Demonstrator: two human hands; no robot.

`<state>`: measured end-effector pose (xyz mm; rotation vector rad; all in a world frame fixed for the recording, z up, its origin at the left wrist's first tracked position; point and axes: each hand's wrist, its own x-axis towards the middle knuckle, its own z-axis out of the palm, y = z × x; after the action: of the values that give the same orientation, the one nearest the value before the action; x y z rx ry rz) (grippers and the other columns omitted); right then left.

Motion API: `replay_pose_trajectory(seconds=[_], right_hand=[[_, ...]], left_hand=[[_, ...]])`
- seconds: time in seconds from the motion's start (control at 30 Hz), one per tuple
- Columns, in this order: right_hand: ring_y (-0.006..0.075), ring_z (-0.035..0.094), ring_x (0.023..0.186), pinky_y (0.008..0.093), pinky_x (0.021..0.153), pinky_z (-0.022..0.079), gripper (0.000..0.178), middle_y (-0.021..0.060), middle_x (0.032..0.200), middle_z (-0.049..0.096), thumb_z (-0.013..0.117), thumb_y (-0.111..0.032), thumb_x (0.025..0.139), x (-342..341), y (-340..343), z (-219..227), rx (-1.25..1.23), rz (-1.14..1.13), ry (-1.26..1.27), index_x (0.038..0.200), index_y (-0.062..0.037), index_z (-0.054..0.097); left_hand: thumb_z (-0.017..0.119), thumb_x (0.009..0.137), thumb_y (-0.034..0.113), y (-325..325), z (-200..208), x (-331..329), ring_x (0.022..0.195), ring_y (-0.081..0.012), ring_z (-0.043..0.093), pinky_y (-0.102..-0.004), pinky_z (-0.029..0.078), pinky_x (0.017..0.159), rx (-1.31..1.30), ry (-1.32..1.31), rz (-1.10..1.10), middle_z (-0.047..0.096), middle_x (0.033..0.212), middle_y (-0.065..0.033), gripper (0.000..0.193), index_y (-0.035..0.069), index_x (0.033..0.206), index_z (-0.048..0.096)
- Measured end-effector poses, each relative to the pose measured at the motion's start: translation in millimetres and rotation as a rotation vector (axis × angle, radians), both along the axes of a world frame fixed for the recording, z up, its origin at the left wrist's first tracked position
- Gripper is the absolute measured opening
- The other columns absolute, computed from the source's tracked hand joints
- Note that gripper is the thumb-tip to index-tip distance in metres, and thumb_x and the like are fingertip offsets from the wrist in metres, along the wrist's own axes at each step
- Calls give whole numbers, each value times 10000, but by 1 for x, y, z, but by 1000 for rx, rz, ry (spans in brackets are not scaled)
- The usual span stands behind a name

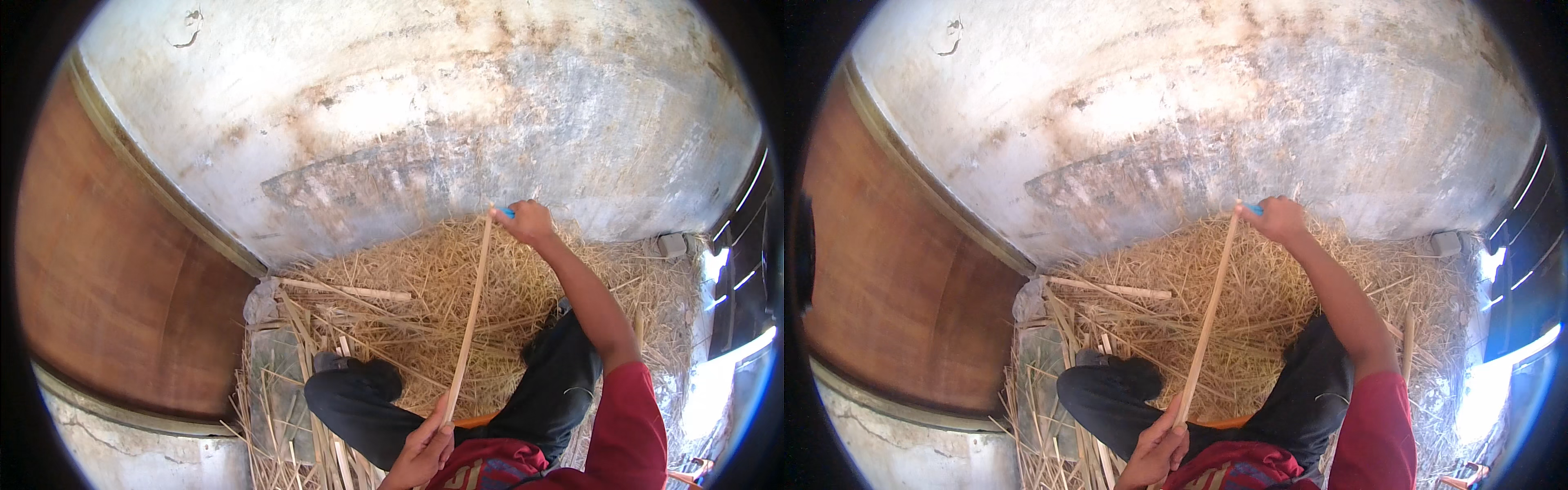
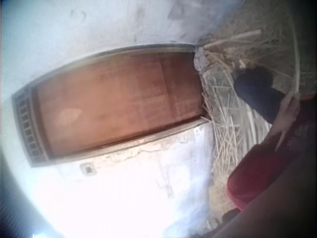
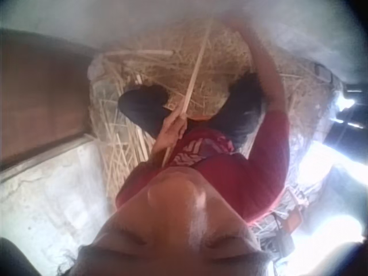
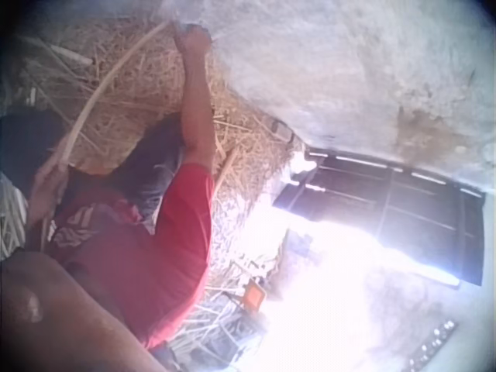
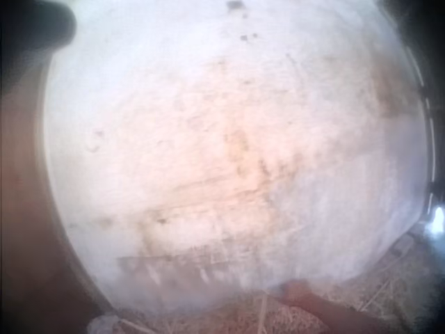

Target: The person sits on the floor and uses a knife to shave a long bamboo stick. They hold the stick with their left hand and scrape the knife along its length with their right hand, removing thin strips of bamboo.

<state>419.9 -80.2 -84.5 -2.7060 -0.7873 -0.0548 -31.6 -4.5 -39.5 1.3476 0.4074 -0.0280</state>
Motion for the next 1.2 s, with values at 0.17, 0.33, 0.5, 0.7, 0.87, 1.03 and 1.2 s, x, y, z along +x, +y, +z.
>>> replay_pose_trajectory(seconds=[0.17, 0.33, 0.5, 0.7, 0.87, 1.03, 1.2], right_hand=[[267, 621, 707, 437, 676, 498, 875, 177, 735, 637, 227, -774, 859, 54, -61, -6, 147, -488, 158, 637, -26, 623], [313, 622, 674, 463, 656, 491, 885, 200, 672, 623, 276, -782, 844, -19, -44, 15, 239, -50, 211, 720, 3, 666], [311, 593, 545, 436, 544, 470, 735, 147, 578, 585, 510, -748, 769, -127, -12, 47, 244, 556, 25, 654, -32, 629], [295, 541, 442, 419, 439, 415, 709, 91, 475, 499, 535, -748, 748, -137, -6, 46, 237, 690, -134, 586, -59, 569], [280, 553, 451, 418, 443, 424, 719, 90, 470, 493, 512, -765, 752, -88, 6, 30, 167, 283, -24, 642, -62, 613], [274, 600, 518, 424, 492, 471, 725, 106, 532, 569, 459, -748, 804, -100, 2, 29, 152, 370, -10, 697, -58, 650], [253, 595, 502, 412, 500, 475, 773, 101, 521, 565, 390, -768, 818, -118, 2, 42, 54, 421, -36, 642, -55, 631]], left_hand=[[469, 995, 205, -18, 22, -25, 561, -30, 417, -184, 339, 465, 7, 118, -188, 490, 709, 33, 552, 86, 1488, 250], [419, 996, 139, 14, 8, -10, 531, -89, 465, -199, 368, 448, -163, 102, 42, 504, 646, -52, 553, 113, 1497, 186], [412, 994, 136, 19, 20, 12, 547, -104, 507, -202, 373, 434, -97, 28, 38, 518, 652, -56, 542, 95, 1491, 198], [444, 980, 102, 15, 24, 16, 505, -76, 446, -197, 352, 428, -14, 35, 44, 494, 646, -28, 564, 77, 1488, 202], [511, 951, 56, -1, 36, 18, 504, -40, 392, -192, 340, 444, 94, 115, 55, 460, 641, 25, 612, 69, 1486, 214], [539, 943, 60, -1, 38, 16, 527, -23, 397, -186, 346, 465, 36, 174, 57, 468, 683, 30, 624, 63, 1483, 226], [570, 948, 187, 2, 28, 9, 758, -75, 440, -219, 385, 647, 327, 84, -8, 506, 859, 12, 496, 13, 1386, 414]])
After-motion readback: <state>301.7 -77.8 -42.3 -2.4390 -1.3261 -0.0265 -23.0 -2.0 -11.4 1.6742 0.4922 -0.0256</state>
